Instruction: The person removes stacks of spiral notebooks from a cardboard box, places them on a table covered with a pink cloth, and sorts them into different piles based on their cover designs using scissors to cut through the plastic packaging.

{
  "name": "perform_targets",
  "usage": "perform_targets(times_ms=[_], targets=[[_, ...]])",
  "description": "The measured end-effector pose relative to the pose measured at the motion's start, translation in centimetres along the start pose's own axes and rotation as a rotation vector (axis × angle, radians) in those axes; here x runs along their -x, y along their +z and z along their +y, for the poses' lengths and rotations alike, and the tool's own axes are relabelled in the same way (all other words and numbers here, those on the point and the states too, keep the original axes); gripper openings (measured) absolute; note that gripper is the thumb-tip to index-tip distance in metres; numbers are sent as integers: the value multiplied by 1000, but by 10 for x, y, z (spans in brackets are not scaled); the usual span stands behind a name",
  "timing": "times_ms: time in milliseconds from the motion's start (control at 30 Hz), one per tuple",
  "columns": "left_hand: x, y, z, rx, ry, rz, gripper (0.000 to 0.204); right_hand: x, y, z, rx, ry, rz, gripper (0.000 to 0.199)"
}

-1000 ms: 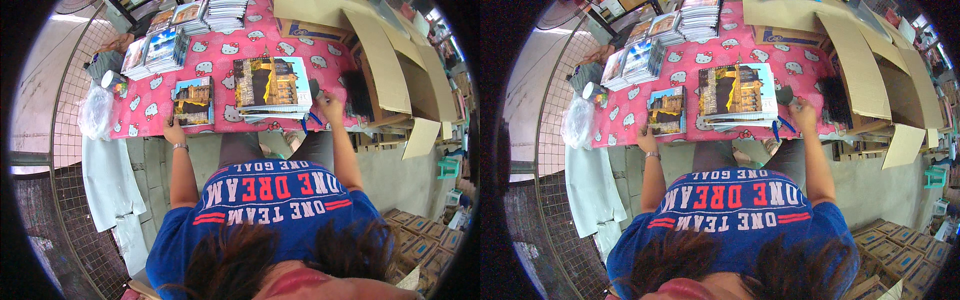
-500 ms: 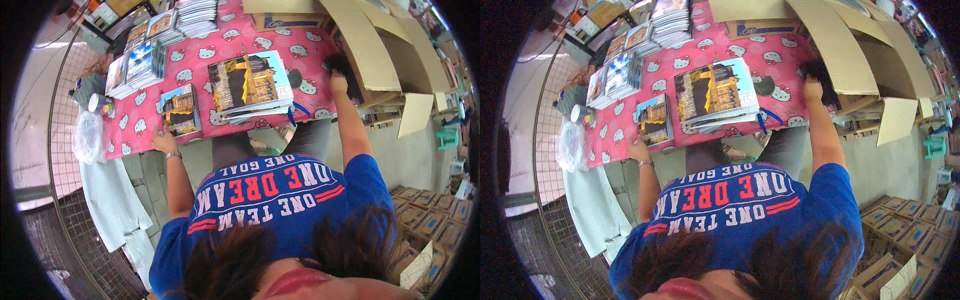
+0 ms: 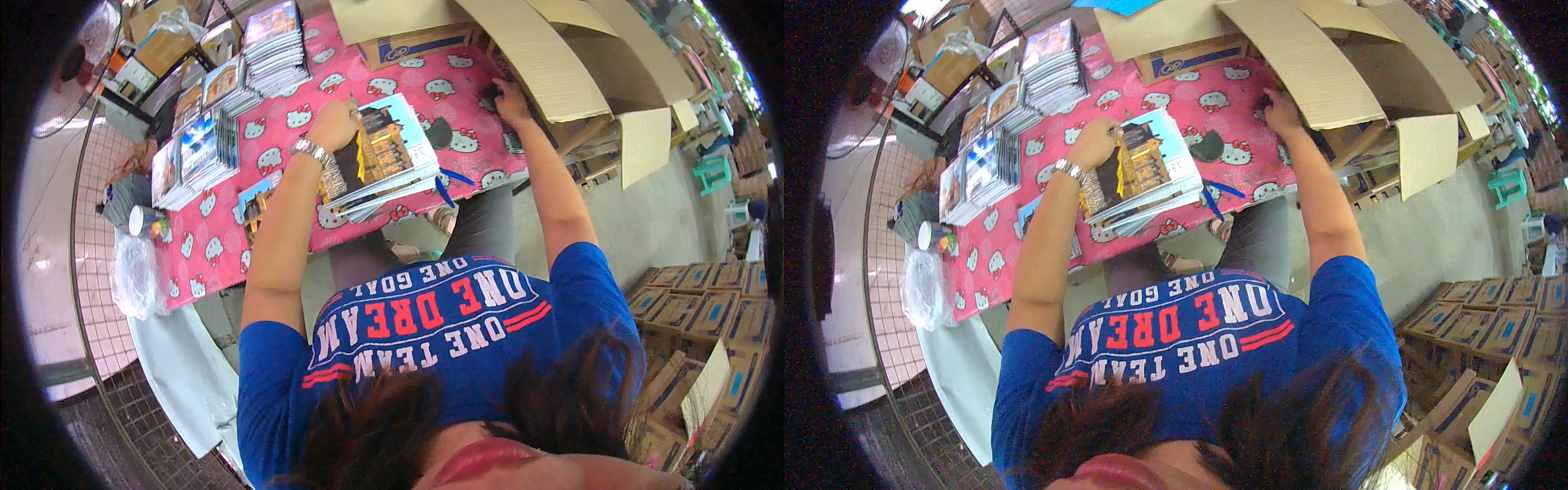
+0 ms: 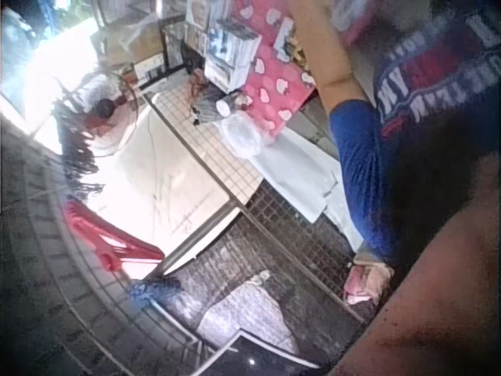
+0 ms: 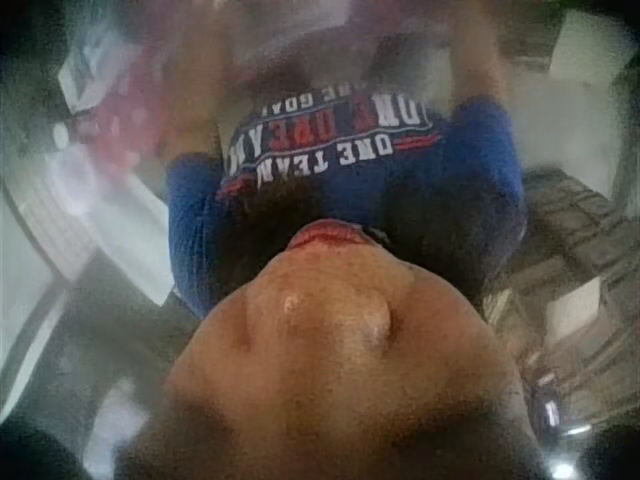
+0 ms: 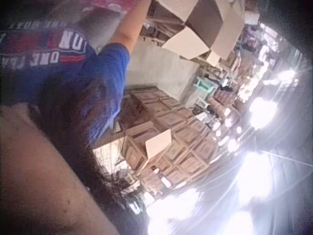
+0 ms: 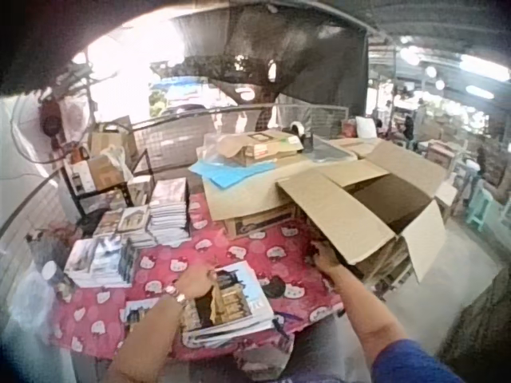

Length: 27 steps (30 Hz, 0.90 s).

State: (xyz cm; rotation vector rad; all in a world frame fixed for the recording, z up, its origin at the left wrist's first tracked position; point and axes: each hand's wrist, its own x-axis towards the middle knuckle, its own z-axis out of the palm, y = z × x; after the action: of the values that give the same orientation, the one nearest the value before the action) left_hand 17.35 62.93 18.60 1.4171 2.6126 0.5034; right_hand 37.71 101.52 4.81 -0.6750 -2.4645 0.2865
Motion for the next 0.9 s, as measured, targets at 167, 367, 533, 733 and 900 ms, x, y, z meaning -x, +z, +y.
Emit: perform_targets(times_ms=[167, 367, 533, 733, 900], targets=[[10, 34, -22, 168, 26, 309, 23, 48, 34, 7, -238, 20, -146, 38], [9, 31, -31, 203, -14, 417, 22, 25, 38, 13, -623, 499, -113, 38], [27, -24, -7, 187, 153, 488, 22, 43, 21, -38, -717, 457, -176, 45], [46, -42, 12, 111, 329, 552, 21, 83, 16, -84, -1455, 581, -580, 35], [50, -45, 4, 99, 328, 544, 20, 81, 19, -100, -1137, 263, -492, 37]])
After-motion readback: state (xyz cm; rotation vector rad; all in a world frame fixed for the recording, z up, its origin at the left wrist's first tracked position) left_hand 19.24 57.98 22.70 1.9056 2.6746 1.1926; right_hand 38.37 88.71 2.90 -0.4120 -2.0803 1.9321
